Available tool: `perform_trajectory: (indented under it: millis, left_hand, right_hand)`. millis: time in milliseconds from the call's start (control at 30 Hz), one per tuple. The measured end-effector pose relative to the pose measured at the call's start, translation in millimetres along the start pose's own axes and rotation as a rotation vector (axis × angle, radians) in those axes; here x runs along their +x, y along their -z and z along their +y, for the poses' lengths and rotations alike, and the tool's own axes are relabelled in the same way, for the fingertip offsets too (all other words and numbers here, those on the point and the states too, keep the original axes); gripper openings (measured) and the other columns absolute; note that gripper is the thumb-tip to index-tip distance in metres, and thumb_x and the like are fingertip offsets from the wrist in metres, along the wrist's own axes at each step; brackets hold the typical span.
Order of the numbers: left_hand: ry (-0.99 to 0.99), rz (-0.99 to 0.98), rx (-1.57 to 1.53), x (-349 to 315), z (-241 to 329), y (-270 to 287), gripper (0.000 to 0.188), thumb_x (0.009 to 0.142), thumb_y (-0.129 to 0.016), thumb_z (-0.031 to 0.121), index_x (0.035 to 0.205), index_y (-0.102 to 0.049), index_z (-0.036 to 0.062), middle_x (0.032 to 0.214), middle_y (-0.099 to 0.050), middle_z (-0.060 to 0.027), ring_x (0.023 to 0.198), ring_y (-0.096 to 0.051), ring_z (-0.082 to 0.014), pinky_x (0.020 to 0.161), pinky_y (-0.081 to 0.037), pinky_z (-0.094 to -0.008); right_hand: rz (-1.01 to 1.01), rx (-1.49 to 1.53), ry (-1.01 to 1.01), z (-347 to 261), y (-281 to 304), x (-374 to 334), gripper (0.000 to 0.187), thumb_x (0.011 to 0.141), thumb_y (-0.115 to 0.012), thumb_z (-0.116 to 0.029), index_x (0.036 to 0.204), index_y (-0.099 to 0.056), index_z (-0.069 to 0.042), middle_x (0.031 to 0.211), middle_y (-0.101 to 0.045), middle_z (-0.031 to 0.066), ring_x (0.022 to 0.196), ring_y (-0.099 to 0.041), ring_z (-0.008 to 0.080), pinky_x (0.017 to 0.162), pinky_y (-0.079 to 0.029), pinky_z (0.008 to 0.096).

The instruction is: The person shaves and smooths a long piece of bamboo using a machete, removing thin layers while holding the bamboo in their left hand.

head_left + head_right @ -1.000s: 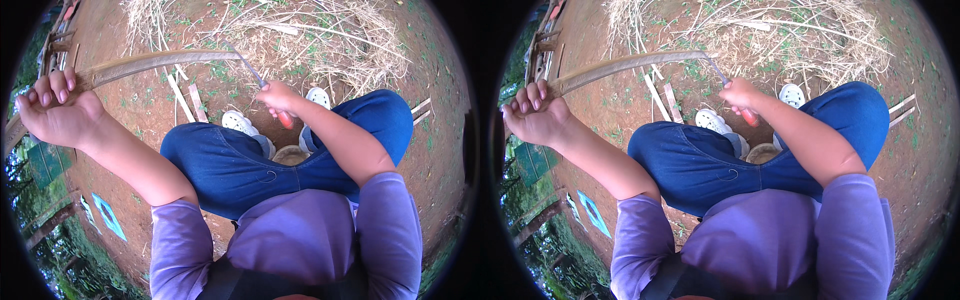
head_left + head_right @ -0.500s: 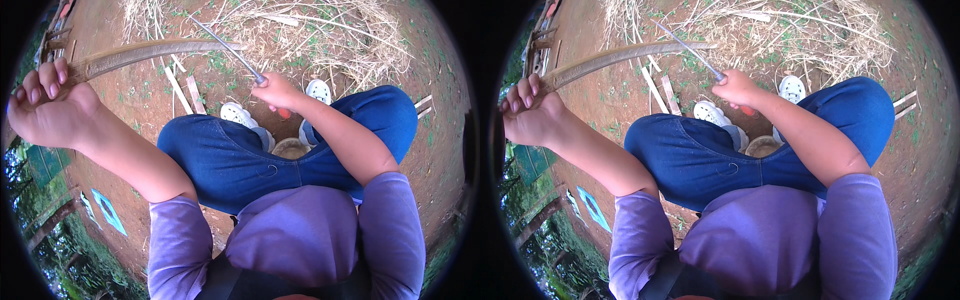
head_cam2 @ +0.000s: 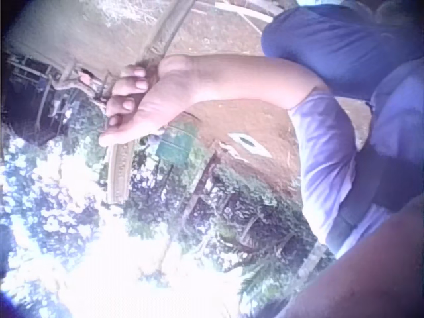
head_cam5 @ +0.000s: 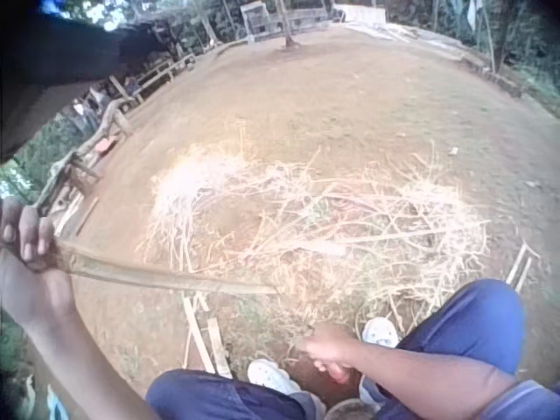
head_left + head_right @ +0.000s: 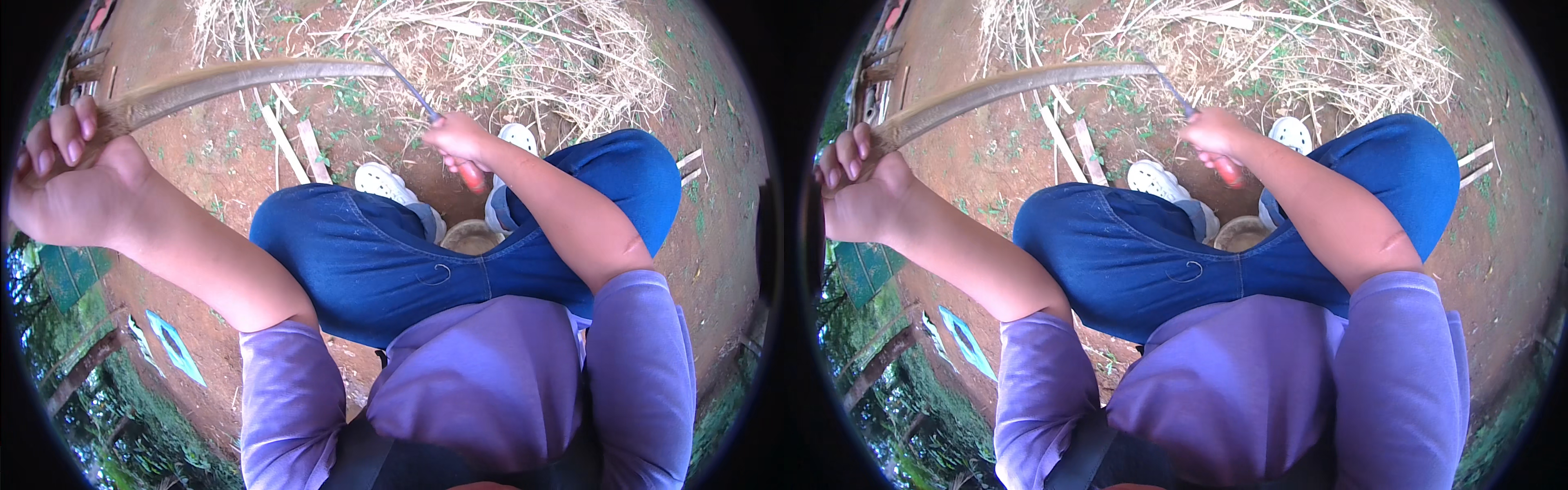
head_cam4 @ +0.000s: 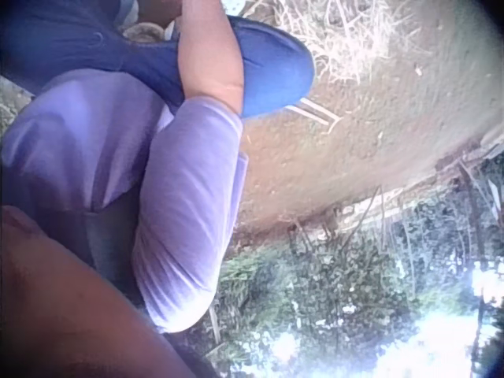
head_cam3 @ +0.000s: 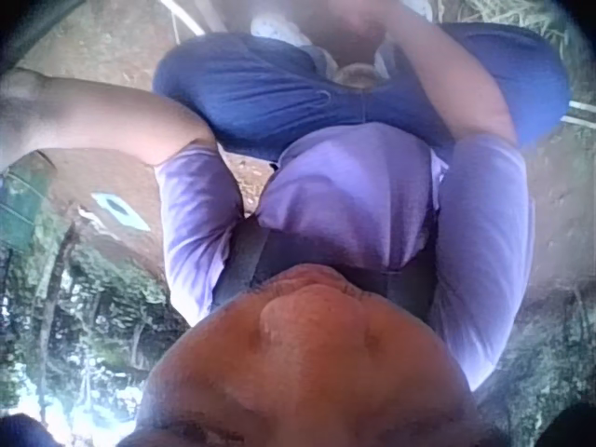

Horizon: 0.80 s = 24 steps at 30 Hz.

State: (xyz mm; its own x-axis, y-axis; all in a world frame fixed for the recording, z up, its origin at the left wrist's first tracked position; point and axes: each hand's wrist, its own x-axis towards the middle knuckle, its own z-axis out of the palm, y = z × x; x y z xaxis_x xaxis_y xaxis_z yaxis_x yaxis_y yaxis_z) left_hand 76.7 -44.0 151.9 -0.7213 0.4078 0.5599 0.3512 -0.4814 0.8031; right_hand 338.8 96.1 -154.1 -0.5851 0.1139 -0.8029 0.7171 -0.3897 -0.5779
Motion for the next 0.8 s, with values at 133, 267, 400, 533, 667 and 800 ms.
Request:
perform_trajectory:
  millis: [133, 267, 400, 533, 667, 800]
  left_hand:
    - [-0.076, 0.064, 0.035, -7.9, -4.5, -19.8, 0.029, 0.086, -0.060, 0.032, 0.066, -0.047, 0.0176, 0.058, -0.040, 0.0038, 0.047, -0.038, -0.0122, 0.053, -0.034, -0.0312]
    - [-0.091, 0.092, 0.146, -14.0, -2.7, -23.9, 0.032, 0.087, -0.060, 0.037, 0.066, -0.046, 0.0168, 0.059, -0.040, 0.0035, 0.049, -0.038, -0.0124, 0.054, -0.033, -0.0310]
    - [-0.083, 0.084, 0.060, -9.2, -3.8, -20.1, 0.032, 0.087, -0.060, 0.036, 0.066, -0.045, 0.0165, 0.060, -0.040, 0.0034, 0.048, -0.039, -0.0122, 0.053, -0.034, -0.0309]
    - [-0.091, 0.090, 0.057, -10.7, -3.6, -25.9, 0.033, 0.086, -0.060, 0.038, 0.066, -0.044, 0.0164, 0.062, -0.041, 0.0033, 0.049, -0.040, -0.0124, 0.054, -0.035, -0.0314]
    - [-0.027, 0.003, 0.030, -0.8, 0.8, -8.7, 0.035, 0.085, -0.060, 0.041, 0.066, -0.043, 0.0163, 0.061, -0.040, 0.0032, 0.049, -0.040, -0.0127, 0.054, -0.036, -0.0316]
    - [-0.035, -0.006, 0.047, 1.0, -2.5, -4.9, 0.030, 0.081, -0.060, 0.033, 0.064, -0.041, 0.0171, 0.060, -0.041, 0.0033, 0.048, -0.040, -0.0132, 0.054, -0.036, -0.0312]
  right_hand:
    - [0.038, -0.154, 0.193, 2.6, -0.6, -2.5, 0.012, 0.092, -0.059, -0.013, 0.087, -0.051, -0.006, 0.066, -0.052, 0.0041, 0.050, -0.054, 0.0136, 0.044, -0.050, 0.0334]
    - [0.127, -0.260, -0.083, 12.5, 17.8, 9.0, 0.014, 0.091, -0.061, -0.016, 0.090, -0.052, -0.006, 0.066, -0.054, 0.0040, 0.050, -0.055, 0.0139, 0.047, -0.051, 0.0324]
    - [0.088, -0.190, 0.133, -2.6, -0.8, -6.9, 0.016, 0.091, -0.062, -0.017, 0.098, -0.058, -0.004, 0.068, -0.056, 0.0045, 0.051, -0.057, 0.0150, 0.046, -0.051, 0.0345]
    - [0.132, -0.102, -0.099, 24.7, 21.9, 19.5, 0.017, 0.090, -0.062, -0.016, 0.083, -0.049, -0.009, 0.064, -0.051, 0.0011, 0.047, -0.052, 0.0118, 0.043, -0.047, 0.0310]
    - [0.057, -0.115, 0.069, 12.4, 16.2, 12.7, 0.016, 0.091, -0.063, -0.018, 0.088, -0.055, -0.005, 0.069, -0.056, 0.0042, 0.049, -0.055, 0.0135, 0.044, -0.048, 0.0319]
    - [0.034, -0.066, 0.071, 17.6, 18.8, 16.1, 0.016, 0.090, -0.063, -0.019, 0.087, -0.056, -0.005, 0.068, -0.054, 0.0021, 0.050, -0.054, 0.0129, 0.045, -0.049, 0.0329]
